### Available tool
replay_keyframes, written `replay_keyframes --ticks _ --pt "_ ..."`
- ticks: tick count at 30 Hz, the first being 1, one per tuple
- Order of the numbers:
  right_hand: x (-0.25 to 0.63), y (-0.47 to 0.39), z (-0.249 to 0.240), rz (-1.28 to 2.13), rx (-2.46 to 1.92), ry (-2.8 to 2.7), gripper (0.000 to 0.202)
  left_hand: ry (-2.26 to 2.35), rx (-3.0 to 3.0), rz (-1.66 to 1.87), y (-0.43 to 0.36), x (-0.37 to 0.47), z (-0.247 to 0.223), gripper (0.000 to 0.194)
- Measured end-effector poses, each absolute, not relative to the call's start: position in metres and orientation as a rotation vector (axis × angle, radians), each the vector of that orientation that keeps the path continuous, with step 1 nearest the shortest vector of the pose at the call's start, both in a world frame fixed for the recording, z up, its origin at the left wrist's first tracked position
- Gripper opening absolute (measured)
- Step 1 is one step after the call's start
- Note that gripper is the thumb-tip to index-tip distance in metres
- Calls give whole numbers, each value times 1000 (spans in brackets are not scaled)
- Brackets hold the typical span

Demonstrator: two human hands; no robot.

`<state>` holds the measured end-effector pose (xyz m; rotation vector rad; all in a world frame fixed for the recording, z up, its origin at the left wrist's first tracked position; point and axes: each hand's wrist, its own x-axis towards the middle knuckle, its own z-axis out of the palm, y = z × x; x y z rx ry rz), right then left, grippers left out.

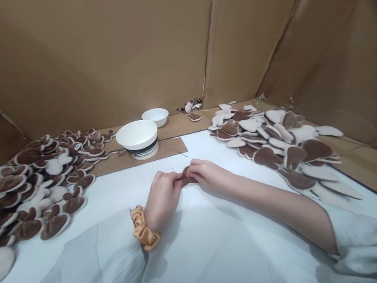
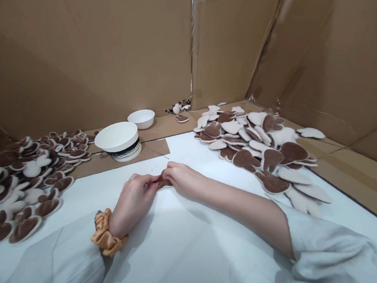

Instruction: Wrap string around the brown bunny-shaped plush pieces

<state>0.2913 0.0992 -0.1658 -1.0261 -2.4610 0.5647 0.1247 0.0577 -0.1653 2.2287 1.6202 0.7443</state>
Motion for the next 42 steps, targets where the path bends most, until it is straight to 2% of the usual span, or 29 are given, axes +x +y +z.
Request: replay_keyframes --ticks 9,12,19,29,37,42 --pt "301 107 -170 482 -1129 -2494 18 1667 2462 514 64 129 -153 18" --pt "301 108 -171 464 -1153 -2505 14 1663 2589 446 71 136 -145 23" --pt "300 109 -166 554 -1151 -2495 13 1378 2492 558 81 140 -144 9" --pt "302 109 -172 525 -1171 -2462 15 1481 2731 379 80 144 -145 13" --pt "301 104 -172 459 -1240 -2439 15 1285 3069 131 89 146 -141 20" --pt "300 101 -170 447 -1259 -2390 16 1196 3062 257 94 138 -147 20"
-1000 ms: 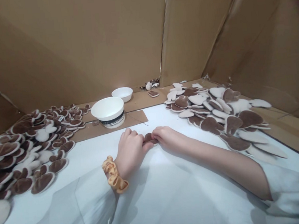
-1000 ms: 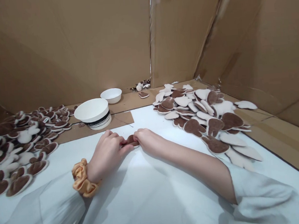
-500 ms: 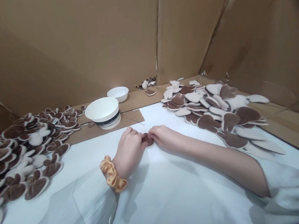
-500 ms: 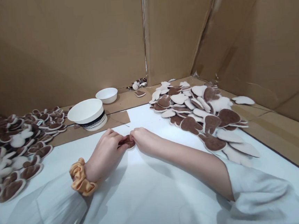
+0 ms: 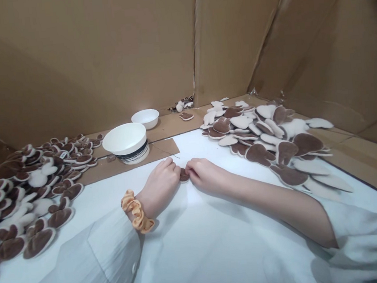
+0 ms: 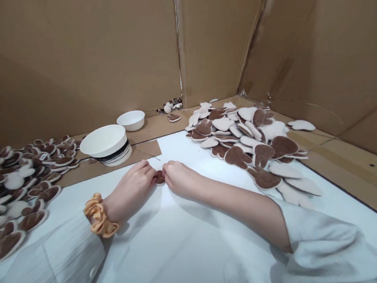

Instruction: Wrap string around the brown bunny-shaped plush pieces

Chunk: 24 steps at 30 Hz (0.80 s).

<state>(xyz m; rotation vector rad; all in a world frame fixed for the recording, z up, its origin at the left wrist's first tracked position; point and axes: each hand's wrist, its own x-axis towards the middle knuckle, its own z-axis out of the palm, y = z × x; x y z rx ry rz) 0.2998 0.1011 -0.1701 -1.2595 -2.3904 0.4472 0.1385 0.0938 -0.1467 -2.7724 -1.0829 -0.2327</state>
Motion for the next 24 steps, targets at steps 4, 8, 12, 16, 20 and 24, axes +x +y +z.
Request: replay_keyframes --ticks 4,8,12,16,20,24 --pt "301 102 -170 464 -1253 -2356 14 -1107 -2813 -327 95 133 -152 19" --pt "305 105 -166 467 -1244 -2279 12 -1111 -2835 -379 97 130 -155 19" --pt "305 105 -162 616 -1105 -2244 11 -1092 -2864 -443 99 127 -159 18" --pt "304 108 -166 714 -1030 -2247 10 -1065 -2891 -511 100 124 -162 17" --pt "305 114 -171 779 -1053 -2215 5 -1081 -2951 -589 101 122 -161 16" --pt "305 118 -172 781 -1045 -2228 2 -1182 -3015 -656 100 119 -159 17"
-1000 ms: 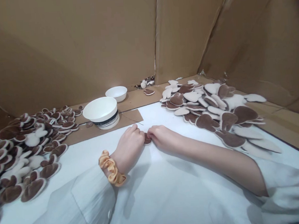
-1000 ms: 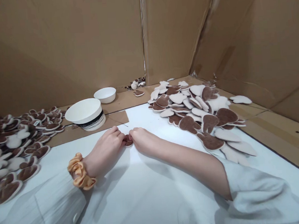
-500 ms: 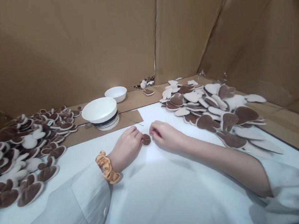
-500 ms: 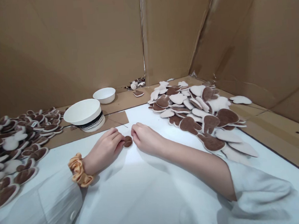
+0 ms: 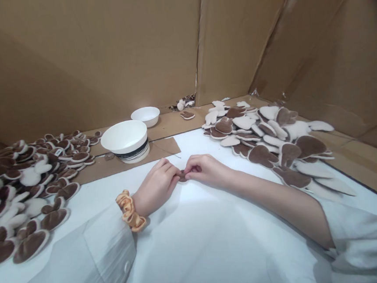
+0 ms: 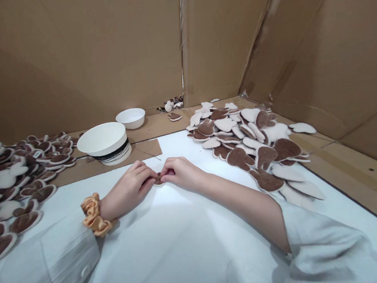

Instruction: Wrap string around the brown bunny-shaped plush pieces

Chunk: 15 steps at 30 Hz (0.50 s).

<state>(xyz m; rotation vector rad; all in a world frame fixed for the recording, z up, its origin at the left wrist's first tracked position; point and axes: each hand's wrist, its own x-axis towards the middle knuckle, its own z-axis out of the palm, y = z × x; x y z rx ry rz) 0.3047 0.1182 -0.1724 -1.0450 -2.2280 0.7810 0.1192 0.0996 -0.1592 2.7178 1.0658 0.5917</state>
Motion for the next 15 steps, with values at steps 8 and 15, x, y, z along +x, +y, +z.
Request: replay_keyframes --ticks 8,15 --pt "309 123 -158 883 -1086 -2167 13 1117 2664 625 98 119 -162 16" --pt "303 113 -144 705 -1166 -2063 16 1090 2684 647 99 119 -163 16"
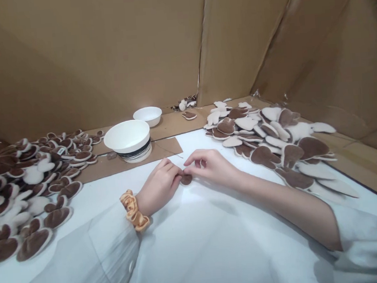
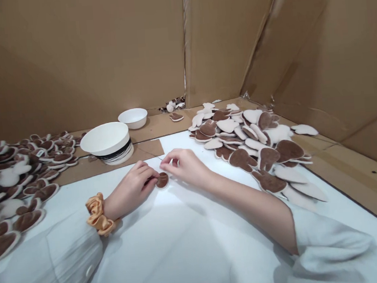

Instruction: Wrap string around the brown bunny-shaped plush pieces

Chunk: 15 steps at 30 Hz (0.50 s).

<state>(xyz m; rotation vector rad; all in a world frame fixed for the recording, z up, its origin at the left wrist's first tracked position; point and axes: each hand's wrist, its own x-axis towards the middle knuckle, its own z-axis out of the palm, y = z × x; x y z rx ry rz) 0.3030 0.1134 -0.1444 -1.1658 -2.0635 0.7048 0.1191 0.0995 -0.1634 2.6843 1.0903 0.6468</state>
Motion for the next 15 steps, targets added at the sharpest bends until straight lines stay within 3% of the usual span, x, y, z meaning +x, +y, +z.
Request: replay_keyframes --ticks 15 --pt "285 101 -160 756 -1252 -2101 15 1075 2679 622 100 117 -164 16"
